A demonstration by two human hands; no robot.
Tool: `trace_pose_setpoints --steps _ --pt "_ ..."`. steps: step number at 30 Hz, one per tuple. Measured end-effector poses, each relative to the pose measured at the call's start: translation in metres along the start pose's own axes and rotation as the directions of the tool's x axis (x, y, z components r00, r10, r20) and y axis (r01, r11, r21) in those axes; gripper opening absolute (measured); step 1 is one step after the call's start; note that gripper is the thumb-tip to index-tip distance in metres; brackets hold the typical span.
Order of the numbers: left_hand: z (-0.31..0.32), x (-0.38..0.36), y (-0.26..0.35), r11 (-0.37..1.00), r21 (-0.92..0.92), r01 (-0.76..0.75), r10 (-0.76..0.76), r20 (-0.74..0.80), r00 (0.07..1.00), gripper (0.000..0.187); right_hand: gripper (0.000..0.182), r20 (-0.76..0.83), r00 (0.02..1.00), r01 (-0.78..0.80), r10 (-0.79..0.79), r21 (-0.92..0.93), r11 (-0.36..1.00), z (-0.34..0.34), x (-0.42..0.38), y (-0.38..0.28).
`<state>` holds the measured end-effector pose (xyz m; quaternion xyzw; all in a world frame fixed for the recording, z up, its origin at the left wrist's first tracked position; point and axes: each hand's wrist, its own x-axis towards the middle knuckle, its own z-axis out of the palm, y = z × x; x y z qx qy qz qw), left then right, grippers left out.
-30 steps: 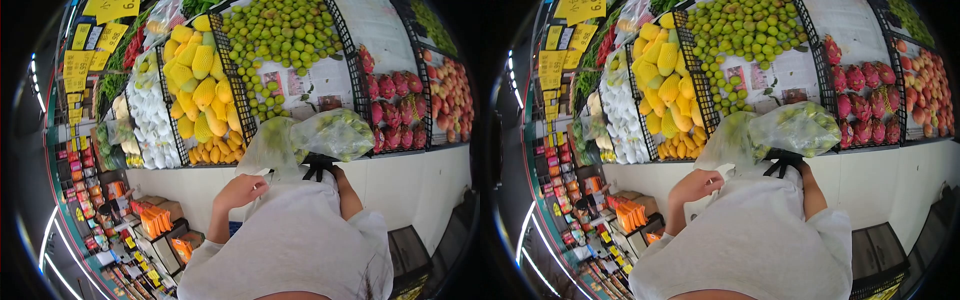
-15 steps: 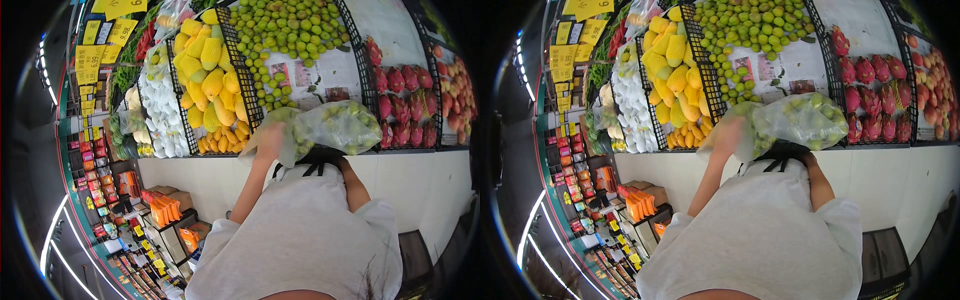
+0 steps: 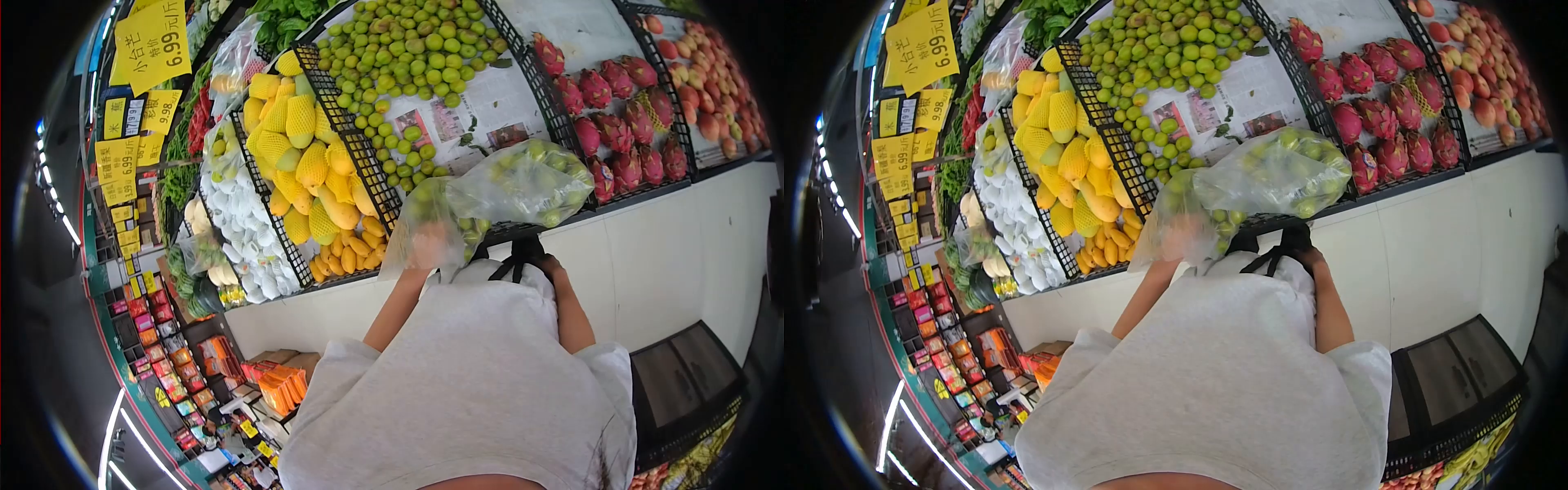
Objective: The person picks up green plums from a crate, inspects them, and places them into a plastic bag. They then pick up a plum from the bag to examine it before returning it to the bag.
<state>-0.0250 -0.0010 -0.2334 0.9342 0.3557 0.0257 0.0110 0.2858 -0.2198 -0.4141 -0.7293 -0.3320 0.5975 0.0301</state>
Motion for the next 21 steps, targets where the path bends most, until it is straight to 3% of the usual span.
trace_pose_setpoints --steps 2,5,8,9,10,11,13,14,16,19,20,21 --pt "-0.013 0.002 0.005 0.997 0.023 -0.068 0.068 -0.001 0.998 0.02 0.084 0.007 0.991 -0.13 0.13 0.077 0.989 -0.005 -0.013 -0.01" --pt "-0.014 0.01 0.008 0.992 0.019 0.126 -0.123 0.426 0.896 0.023 0.087 -0.081 0.992 -0.081 0.093 0.133 0.988 0.001 -0.021 -0.004" --pt "-0.041 0.031 0.007 0.993 -0.07 0.098 -0.04 0.573 0.819 0.023 0.08 -0.167 0.982 -0.075 0.085 0.066 0.995 0.015 -0.012 0.008" --pt "-0.036 0.028 0.0 0.991 -0.118 0.065 0.009 0.541 0.841 0.023 0.078 -0.198 0.976 -0.079 0.087 0.047 0.996 0.02 -0.007 0.014" --pt "-0.024 0.021 -0.009 0.986 -0.165 0.028 0.06 0.504 0.861 0.023 0.088 -0.172 0.983 -0.052 0.065 0.08 0.995 0.023 0.0 0.022" --pt "-0.016 0.019 -0.013 0.978 -0.21 -0.011 0.11 0.465 0.879 0.023 0.084 -0.248 0.967 -0.042 0.062 0.086 0.995 0.028 -0.002 0.025" --pt "-0.059 0.035 0.0 0.97 -0.243 -0.013 0.129 0.468 0.874 0.022 0.049 -0.329 0.942 -0.036 0.068 0.102 0.994 0.029 -0.02 0.012" --pt "-0.076 0.036 0.003 0.966 -0.259 -0.013 0.139 0.474 0.87 0.021 0.046 -0.384 0.923 -0.002 0.036 0.088 0.996 0.03 -0.029 0.003" --pt "-0.045 0.017 -0.013 0.952 -0.301 -0.055 0.19 0.441 0.877 0.022 0.048 -0.4 0.916 0.079 -0.027 0.114 0.99 0.031 -0.041 -0.017" --pt "-0.022 0.01 -0.02 0.94 -0.303 -0.157 0.23 0.225 0.947 0.023 0.041 -0.465 0.85 0.365 -0.247 0.182 0.913 0.046 -0.047 -0.056" --pt "-0.014 0.01 -0.02 0.945 -0.299 -0.135 0.224 0.287 0.931 0.024 0.035 -0.436 0.824 0.471 -0.361 0.175 0.864 0.04 -0.071 -0.089" --pt "-0.009 0.015 -0.02 0.951 -0.291 -0.107 0.211 0.356 0.91 0.024 0.031 -0.419 0.786 0.517 -0.455 0.04 0.855 0.042 -0.083 -0.113"
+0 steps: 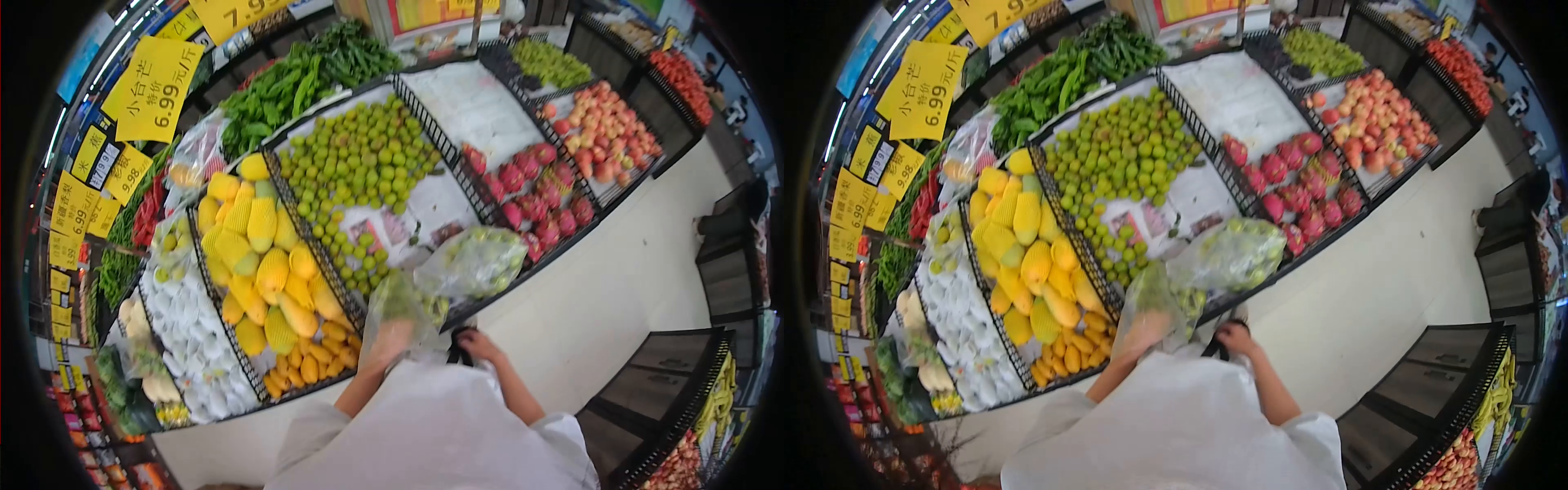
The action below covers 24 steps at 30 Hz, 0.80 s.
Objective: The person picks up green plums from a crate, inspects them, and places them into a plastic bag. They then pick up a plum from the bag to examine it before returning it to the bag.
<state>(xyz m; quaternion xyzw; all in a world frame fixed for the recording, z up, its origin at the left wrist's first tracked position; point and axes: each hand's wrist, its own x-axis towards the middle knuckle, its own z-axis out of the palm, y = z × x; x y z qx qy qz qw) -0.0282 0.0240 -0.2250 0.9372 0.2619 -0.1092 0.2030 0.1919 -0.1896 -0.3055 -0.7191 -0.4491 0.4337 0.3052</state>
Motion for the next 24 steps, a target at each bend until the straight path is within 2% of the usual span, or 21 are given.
trace_pose_setpoints --steps 2,3,4,6,7,10,11,13,14,15,16,17,19,22,23,24 --pt "-0.03 0.001 0.016 0.999 0.025 0.032 -0.033 0.065 0.997 0.024 0.03 0.168 0.983 0.052 -0.07 0.109 0.993 0.012 -0.002 -0.047" --pt "-0.044 -0.002 0.023 0.998 0.041 0.05 -0.054 0.103 0.993 0.023 0.03 0.215 0.974 0.056 -0.069 0.064 0.996 0.008 -0.008 -0.09" --pt "-0.05 0.0 0.023 0.998 0.038 0.042 -0.045 0.078 0.996 0.023 0.03 0.262 0.963 0.06 -0.063 0.022 0.998 0.006 -0.01 -0.123" --pt "-0.054 -0.003 0.021 0.999 0.032 0.028 -0.029 0.043 0.999 0.023 0.032 0.178 0.95 0.257 -0.258 0.028 0.966 0.034 -0.004 -0.119" --pt "-0.048 -0.002 0.017 0.997 -0.02 0.08 -0.08 0.014 0.997 0.024 0.032 0.226 0.962 0.149 -0.157 0.052 0.987 0.023 -0.012 -0.156" --pt "-0.051 -0.007 0.004 0.999 -0.031 0.032 -0.032 0.002 0.999 0.027 0.028 0.128 0.971 0.201 -0.202 0.018 0.979 0.04 -0.007 -0.16" --pt "-0.056 -0.01 0.0 0.997 -0.06 0.049 -0.049 -0.002 0.999 0.029 0.028 0.081 0.981 0.169 -0.174 0.066 0.983 0.046 -0.008 -0.161" --pt "-0.074 -0.017 0.001 0.989 -0.125 0.078 -0.081 -0.016 0.997 0.033 0.028 0.001 0.974 0.225 -0.225 0.031 0.974 0.051 -0.012 -0.163" --pt "-0.066 -0.018 -0.005 0.989 -0.138 0.048 -0.063 -0.107 0.992 0.035 0.028 -0.034 0.969 0.246 -0.246 0.011 0.969 0.051 -0.016 -0.162" --pt "-0.051 -0.021 -0.014 0.988 -0.151 0.019 -0.049 -0.195 0.98 0.037 0.03 0.007 0.971 0.237 -0.237 -0.023 0.971 0.046 -0.021 -0.161" --pt "-0.049 -0.023 -0.02 0.989 -0.149 -0.006 -0.031 -0.243 0.969 0.039 0.033 -0.008 0.991 0.132 -0.133 -0.07 0.989 0.05 -0.023 -0.151" --pt "-0.046 -0.026 -0.026 0.989 -0.144 -0.031 -0.012 -0.291 0.957 0.042 0.034 -0.046 0.986 0.153 -0.159 -0.117 0.981 0.055 -0.021 -0.134" --pt "-0.055 -0.034 -0.025 0.989 -0.125 -0.076 0.036 -0.297 0.954 0.045 0.034 -0.093 0.974 0.181 -0.205 -0.22 0.959 0.062 -0.018 -0.108" --pt "-0.094 -0.051 0.002 0.944 -0.326 0.044 -0.114 -0.199 0.973 0.043 0.034 -0.09 0.955 0.246 -0.282 -0.291 0.925 0.066 -0.016 -0.106" --pt "-0.098 -0.055 0.006 0.946 -0.323 0.045 -0.121 -0.221 0.968 0.043 0.038 -0.035 0.97 0.216 -0.239 -0.319 0.923 0.06 -0.023 -0.126" --pt "-0.102 -0.058 0.009 0.947 -0.318 0.046 -0.128 -0.243 0.962 0.042 0.038 -0.063 0.945 0.285 -0.322 -0.331 0.9 0.063 -0.025 -0.126"
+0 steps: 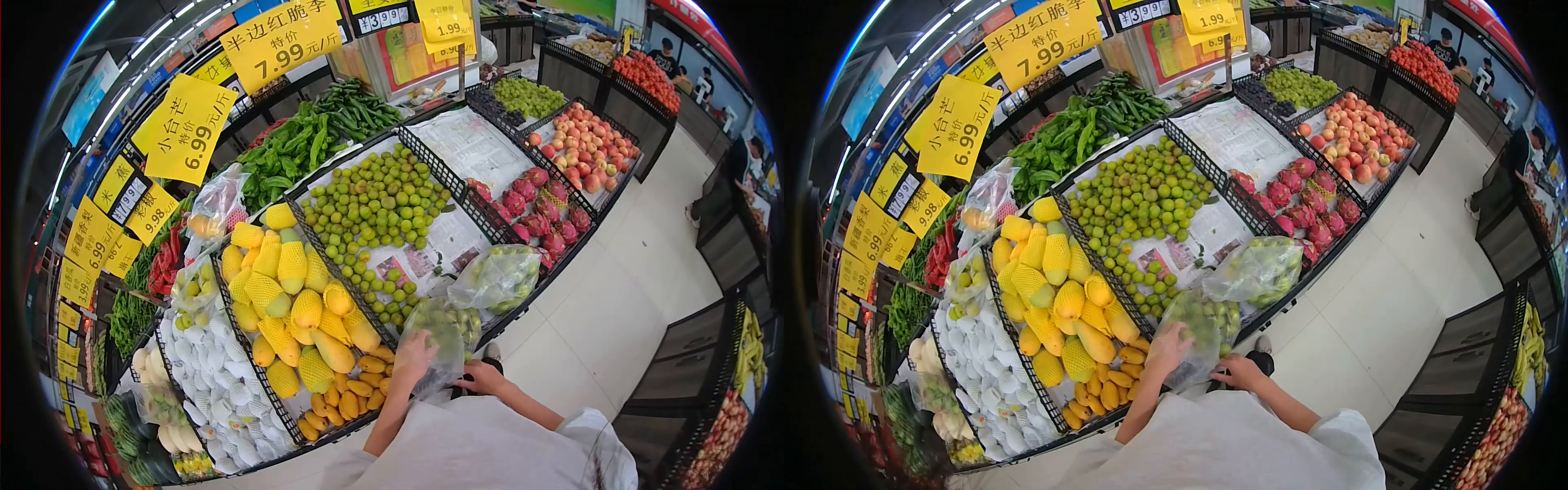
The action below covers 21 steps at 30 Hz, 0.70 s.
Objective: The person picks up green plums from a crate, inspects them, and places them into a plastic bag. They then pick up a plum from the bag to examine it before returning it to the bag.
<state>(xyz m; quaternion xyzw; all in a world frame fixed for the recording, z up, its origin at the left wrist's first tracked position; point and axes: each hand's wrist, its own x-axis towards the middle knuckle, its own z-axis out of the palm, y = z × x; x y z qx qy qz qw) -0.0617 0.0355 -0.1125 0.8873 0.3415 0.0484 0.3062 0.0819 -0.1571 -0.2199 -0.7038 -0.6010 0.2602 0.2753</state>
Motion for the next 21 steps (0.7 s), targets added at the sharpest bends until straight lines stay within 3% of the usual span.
trace_pose_setpoints --steps 3,6,9,12,13,16,20,21 --pt "-0.001 -0.004 -0.002 0.999 -0.032 -0.011 0.008 -0.099 0.995 0.039 0.039 -0.16 0.962 0.215 -0.221 -0.05 0.975 0.008 -0.005 -0.005" --pt "-0.001 -0.005 -0.002 0.997 -0.072 0.004 -0.013 -0.124 0.992 0.038 0.042 -0.107 0.973 0.207 -0.205 0.001 0.978 0.003 -0.001 -0.011" --pt "-0.002 -0.005 0.002 0.996 -0.09 0.027 -0.037 -0.117 0.992 0.039 0.035 -0.206 0.898 0.365 -0.389 -0.144 0.92 0.002 0.009 -0.012" --pt "0.0 0.0 0.001 0.996 -0.093 -0.007 -0.006 -0.143 0.99 0.04 0.034 -0.126 0.909 0.38 -0.397 -0.14 0.914 -0.033 0.027 -0.033" --pt "0.001 0.001 0.001 0.995 -0.092 -0.027 0.012 -0.154 0.988 0.04 0.032 -0.18 0.884 0.408 -0.431 -0.151 0.9 -0.031 0.038 -0.026" --pt "0.0 0.004 0.003 0.987 -0.145 -0.069 0.041 -0.192 0.98 0.036 0.031 -0.229 0.913 0.339 -0.339 -0.04 0.94 -0.027 0.059 -0.009" --pt "-0.009 0.006 0.01 0.984 -0.165 -0.059 0.023 -0.21 0.977 0.038 0.029 -0.128 0.958 0.244 -0.257 -0.108 0.964 -0.026 0.07 -0.008" --pt "-0.008 0.007 0.007 0.984 -0.166 -0.064 0.027 -0.217 0.976 0.038 0.028 -0.171 0.949 0.247 -0.263 -0.109 0.963 -0.027 0.072 -0.011"
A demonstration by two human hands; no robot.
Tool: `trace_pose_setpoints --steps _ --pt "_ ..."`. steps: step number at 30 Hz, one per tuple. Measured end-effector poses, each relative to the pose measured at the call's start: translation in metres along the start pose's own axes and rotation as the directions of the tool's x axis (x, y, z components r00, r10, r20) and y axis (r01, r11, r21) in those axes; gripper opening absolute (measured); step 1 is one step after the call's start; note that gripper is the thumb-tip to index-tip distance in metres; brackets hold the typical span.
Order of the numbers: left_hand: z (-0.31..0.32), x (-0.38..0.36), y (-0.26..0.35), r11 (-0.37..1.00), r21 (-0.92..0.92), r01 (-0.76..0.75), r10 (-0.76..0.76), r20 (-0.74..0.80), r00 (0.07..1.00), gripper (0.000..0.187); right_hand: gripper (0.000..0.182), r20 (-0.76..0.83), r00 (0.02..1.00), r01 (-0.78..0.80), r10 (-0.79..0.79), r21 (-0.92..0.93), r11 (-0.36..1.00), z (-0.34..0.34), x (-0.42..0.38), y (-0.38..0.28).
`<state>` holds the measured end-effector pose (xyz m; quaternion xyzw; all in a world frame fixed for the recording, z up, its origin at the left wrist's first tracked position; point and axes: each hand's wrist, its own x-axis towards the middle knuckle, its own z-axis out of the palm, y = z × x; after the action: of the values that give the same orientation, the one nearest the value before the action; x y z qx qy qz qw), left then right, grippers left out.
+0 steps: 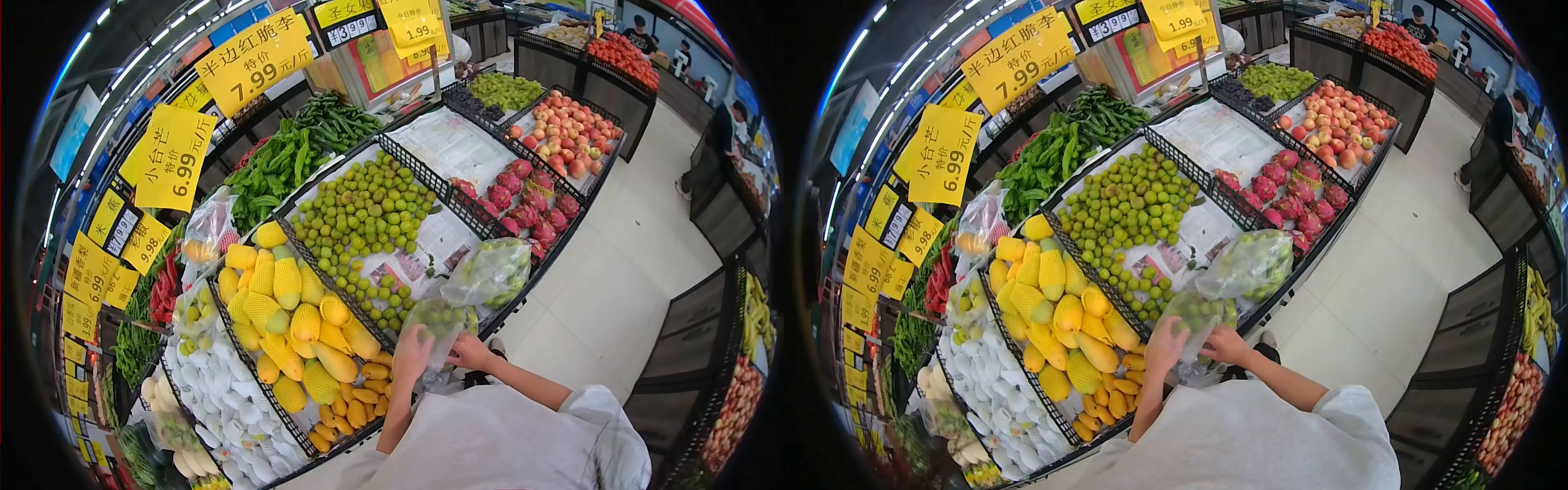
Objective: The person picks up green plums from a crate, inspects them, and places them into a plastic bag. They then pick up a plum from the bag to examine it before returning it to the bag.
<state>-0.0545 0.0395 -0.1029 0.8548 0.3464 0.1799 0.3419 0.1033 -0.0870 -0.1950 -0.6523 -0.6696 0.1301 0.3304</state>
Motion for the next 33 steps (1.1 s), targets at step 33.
trace_pose_setpoints --steps 33 --pt "-0.039 -0.042 0.028 0.928 -0.343 0.147 -0.1 0.149 0.984 0.022 0.02 -0.136 0.745 -0.484 0.653 0.564 0.669 -0.012 -0.029 -0.054"
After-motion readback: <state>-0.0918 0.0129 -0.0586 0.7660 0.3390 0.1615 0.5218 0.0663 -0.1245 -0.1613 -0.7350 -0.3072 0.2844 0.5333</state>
